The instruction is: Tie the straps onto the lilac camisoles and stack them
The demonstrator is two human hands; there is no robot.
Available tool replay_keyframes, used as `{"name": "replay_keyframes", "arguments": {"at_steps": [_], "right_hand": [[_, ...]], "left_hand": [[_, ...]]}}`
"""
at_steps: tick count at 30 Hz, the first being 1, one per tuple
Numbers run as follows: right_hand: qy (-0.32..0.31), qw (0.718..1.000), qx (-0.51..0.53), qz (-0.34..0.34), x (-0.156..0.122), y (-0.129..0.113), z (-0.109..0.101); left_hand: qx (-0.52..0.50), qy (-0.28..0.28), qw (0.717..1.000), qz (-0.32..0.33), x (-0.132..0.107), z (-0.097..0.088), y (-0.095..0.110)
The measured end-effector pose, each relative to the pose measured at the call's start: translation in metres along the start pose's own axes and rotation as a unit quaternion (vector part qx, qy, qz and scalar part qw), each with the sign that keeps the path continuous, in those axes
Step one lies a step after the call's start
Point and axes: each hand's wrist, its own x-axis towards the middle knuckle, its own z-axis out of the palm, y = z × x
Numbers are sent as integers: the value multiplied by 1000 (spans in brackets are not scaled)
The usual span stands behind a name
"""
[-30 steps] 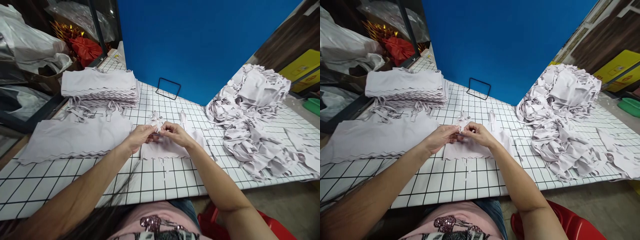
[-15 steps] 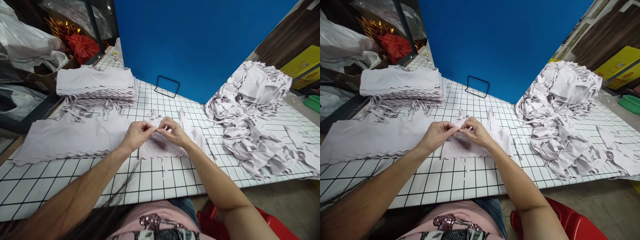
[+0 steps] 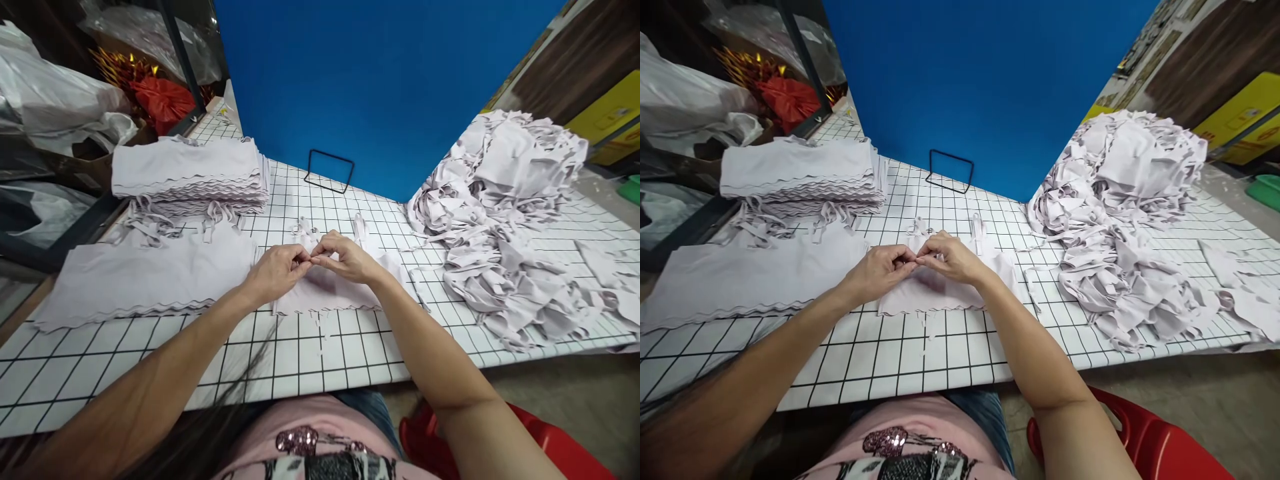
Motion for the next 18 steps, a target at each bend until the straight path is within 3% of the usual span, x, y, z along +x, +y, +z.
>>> {"name": "replay_keyframes", "arguments": {"at_steps": [7,10,14,18], "right_hand": [[32,999,-40,-16,-3,15,-11],[60,995,-77,14,-5,23,-14],[109,991,-79,26,-7,32,-16],[88,994,-55,30,-8,34,-18]], "left_hand": [[31,-18,999,5,22,1,4],[53,-21,998,5,29,10,-1],[168,9,986,23,31,26,-9],[130,13,991,16,32,36,-15]]}}
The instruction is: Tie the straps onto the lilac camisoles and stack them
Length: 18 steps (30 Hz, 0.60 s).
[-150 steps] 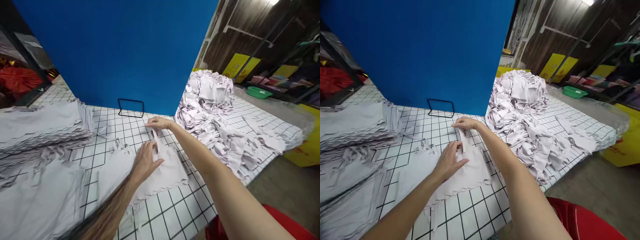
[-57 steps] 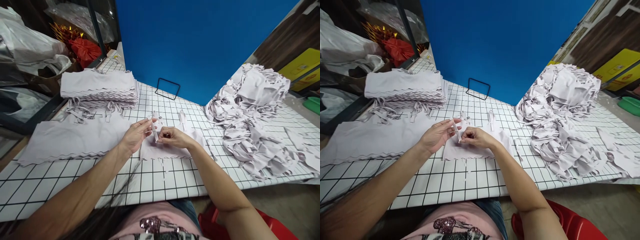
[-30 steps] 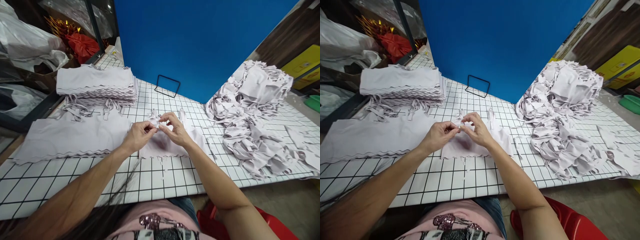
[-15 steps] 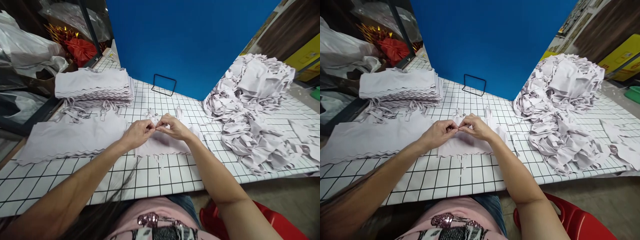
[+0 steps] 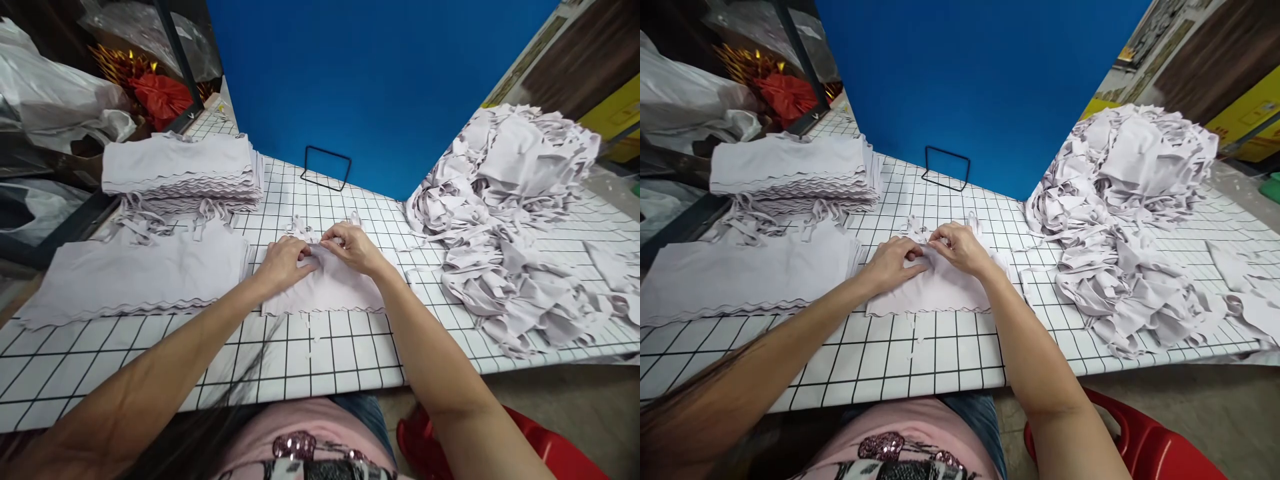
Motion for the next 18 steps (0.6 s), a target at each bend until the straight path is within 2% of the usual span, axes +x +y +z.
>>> {"name": "replay_keyframes", "arguments": {"at_steps": [9,12,18], "right_hand": [[-64,997,49,12,-3,0,6],[-75,995,63,23,-3,-2,9],[-73,995,65,16,-2,-7,15]], "left_hand": [[-108,31,994,-4,-4,5,3],[-104,30,994,-17,-3,8,3],[-77,34,996,-2,-1,12,1]]}}
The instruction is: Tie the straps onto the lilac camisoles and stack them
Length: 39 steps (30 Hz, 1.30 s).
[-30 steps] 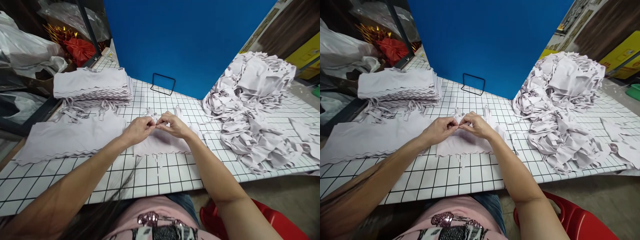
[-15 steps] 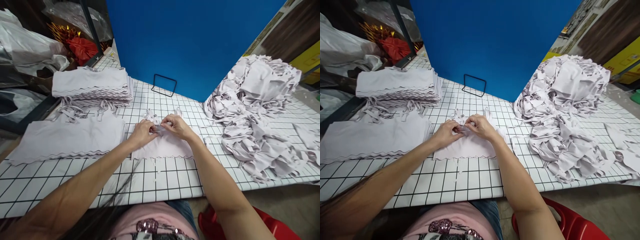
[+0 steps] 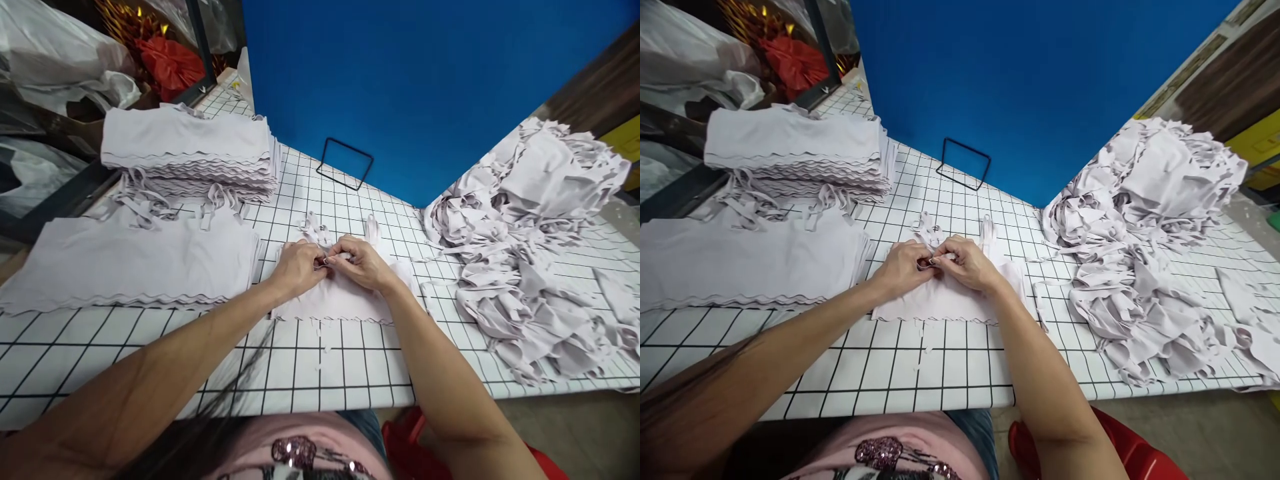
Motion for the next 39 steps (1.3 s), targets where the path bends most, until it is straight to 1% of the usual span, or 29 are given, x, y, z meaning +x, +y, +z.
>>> {"name": "replay_keyframes", "arguments": {"at_steps": [5,9,13,28,31,34,39], "right_hand": [[-16,1000,-11,-1,0,0,2],[-1,1000,-14,1,0,1,2],[-5,1000,-10,-11,0,1,2],[-18,999,-24,-11,0,4,2],[-31,998,-52,-20,0,1,-2],[-52,992,-113,-29,0,-5,-7],[-94,962,-250,-62,-2,-16,-11]], "left_hand": [[1,-5,1000,-16,1,-3,3],[-9,-11,1000,-23,2,-4,5],[-5,-13,1000,-26,3,-4,5],[-4,-13,1000,-25,4,-4,5],[-9,-14,1000,-23,5,-4,4],[-17,-15,1000,-18,5,-5,4],[-21,-46,999,-11,7,-8,5]]}}
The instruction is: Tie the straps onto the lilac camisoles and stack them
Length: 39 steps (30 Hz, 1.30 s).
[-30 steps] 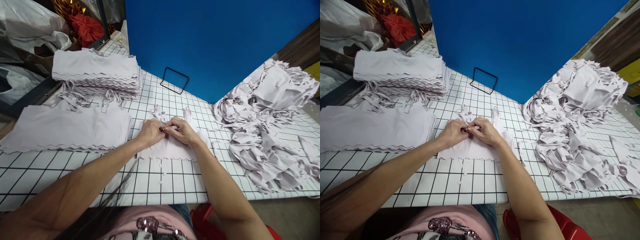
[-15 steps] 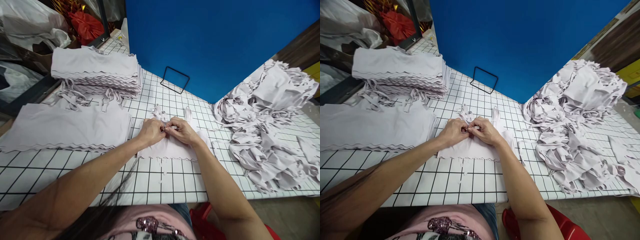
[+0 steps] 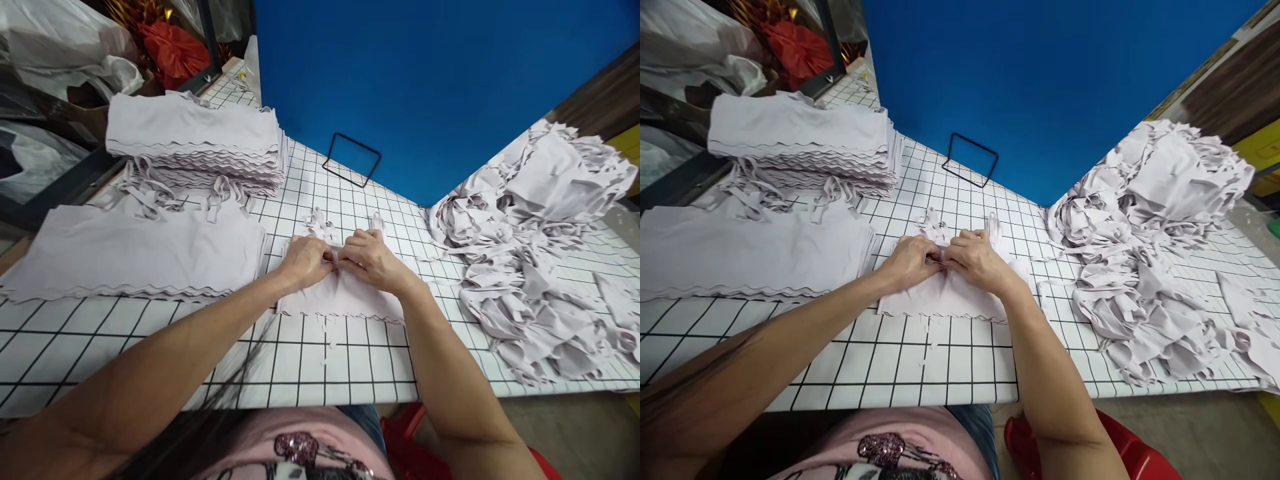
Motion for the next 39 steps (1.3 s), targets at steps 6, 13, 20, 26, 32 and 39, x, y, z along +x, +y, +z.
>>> {"name": "replay_keyframes", "arguments": {"at_steps": [6,13,20,26,32,39], "right_hand": [[-36,998,-56,-12,5,6,-16],[64,993,-94,12,60,29,-44],[71,976,115,171,125,57,-4],[68,947,181,256,127,71,32],[60,957,139,246,77,54,8],[14,973,-55,225,-74,-1,4]], "left_hand": [[-9,-6,1000,-6,0,-4,-2],[29,-12,999,32,-8,-6,-11],[105,55,992,34,-34,-6,-3],[200,54,974,90,-45,2,-6],[237,-53,969,45,-36,4,-15],[266,14,963,41,-26,0,-31]]}}
